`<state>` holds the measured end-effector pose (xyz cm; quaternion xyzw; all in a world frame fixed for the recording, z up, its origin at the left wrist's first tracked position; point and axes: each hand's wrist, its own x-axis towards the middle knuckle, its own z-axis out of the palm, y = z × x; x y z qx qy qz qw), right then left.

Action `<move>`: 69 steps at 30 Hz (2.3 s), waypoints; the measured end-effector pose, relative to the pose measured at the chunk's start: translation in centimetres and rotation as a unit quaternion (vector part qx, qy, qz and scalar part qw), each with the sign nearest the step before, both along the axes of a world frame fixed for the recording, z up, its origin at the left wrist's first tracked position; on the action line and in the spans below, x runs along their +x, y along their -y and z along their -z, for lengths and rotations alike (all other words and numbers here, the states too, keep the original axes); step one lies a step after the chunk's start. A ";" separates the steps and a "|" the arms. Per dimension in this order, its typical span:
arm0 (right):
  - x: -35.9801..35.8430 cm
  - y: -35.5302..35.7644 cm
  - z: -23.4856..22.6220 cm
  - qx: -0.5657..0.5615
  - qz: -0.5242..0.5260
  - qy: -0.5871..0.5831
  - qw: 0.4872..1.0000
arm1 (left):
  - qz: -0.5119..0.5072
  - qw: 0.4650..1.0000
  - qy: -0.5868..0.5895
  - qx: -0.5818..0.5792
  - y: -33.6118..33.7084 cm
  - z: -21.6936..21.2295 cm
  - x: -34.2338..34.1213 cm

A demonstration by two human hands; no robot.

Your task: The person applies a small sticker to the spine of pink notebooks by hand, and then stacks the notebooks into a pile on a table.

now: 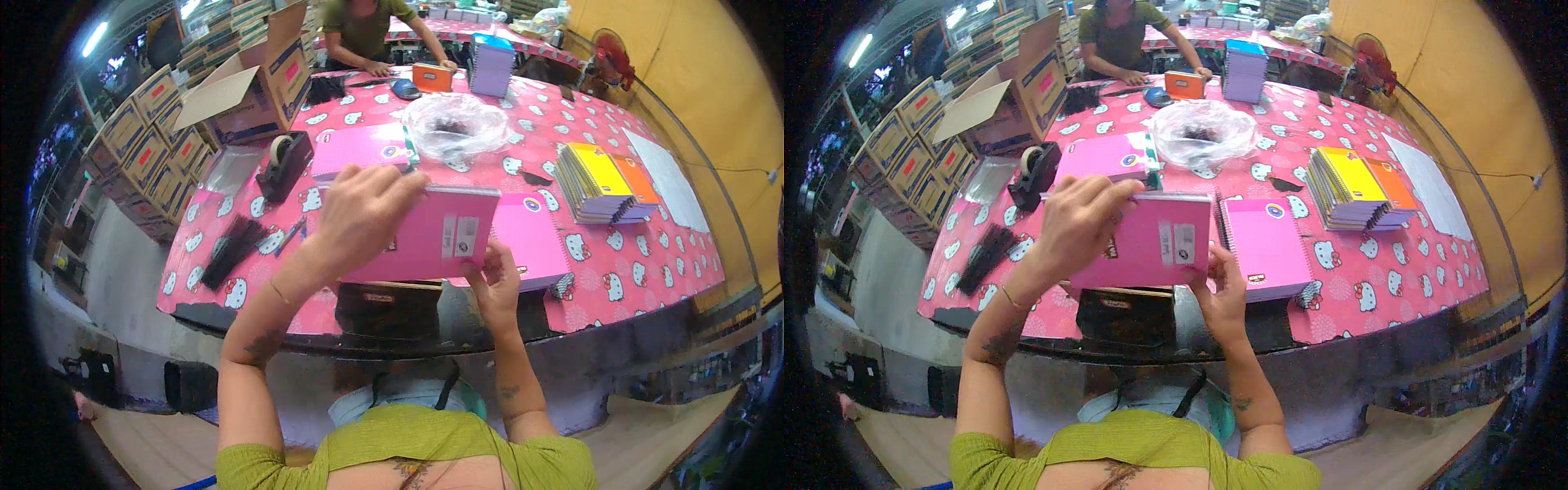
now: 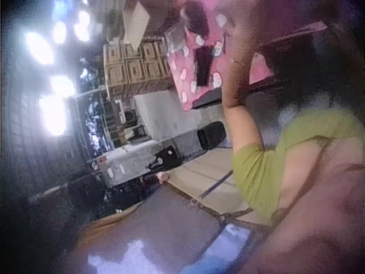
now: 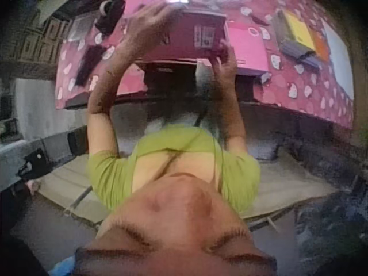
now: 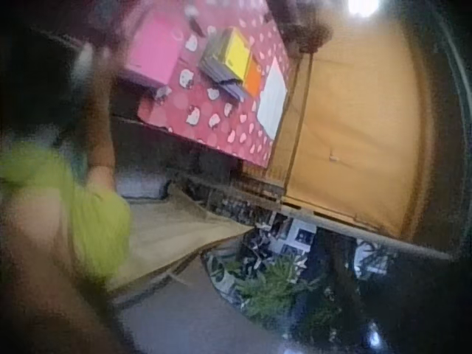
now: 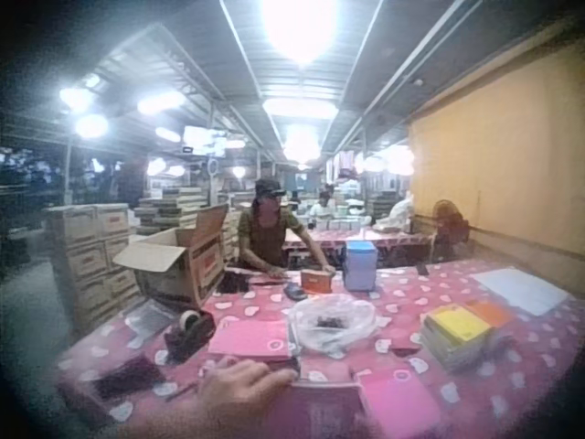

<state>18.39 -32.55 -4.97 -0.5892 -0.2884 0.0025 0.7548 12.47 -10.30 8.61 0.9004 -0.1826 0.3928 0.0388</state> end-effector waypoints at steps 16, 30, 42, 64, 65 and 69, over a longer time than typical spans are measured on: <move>-2.3 -2.2 4.0 -0.109 -0.052 0.008 0.993 | -0.072 0.989 -0.101 0.080 0.4 4.3 -5.7; -1.7 -3.7 6.3 -0.134 -0.036 -0.003 0.990 | -0.085 0.839 -0.059 -0.534 -3.2 18.8 -10.8; -0.1 -1.6 2.1 -0.093 0.066 0.112 0.987 | -0.531 0.840 -0.109 0.005 -24.8 22.4 -14.1; -3.8 -11.9 -1.6 -0.309 0.007 0.424 0.852 | -0.170 0.888 -0.048 -0.424 -2.5 13.1 -12.4; -3.8 -11.9 -1.7 -0.310 0.007 0.421 0.852 | -0.174 0.886 -0.050 -0.428 -2.7 13.1 -12.3; -3.8 -11.9 -1.7 -0.306 0.007 0.417 0.856 | -0.152 0.879 -0.047 -0.449 -3.0 13.4 -12.0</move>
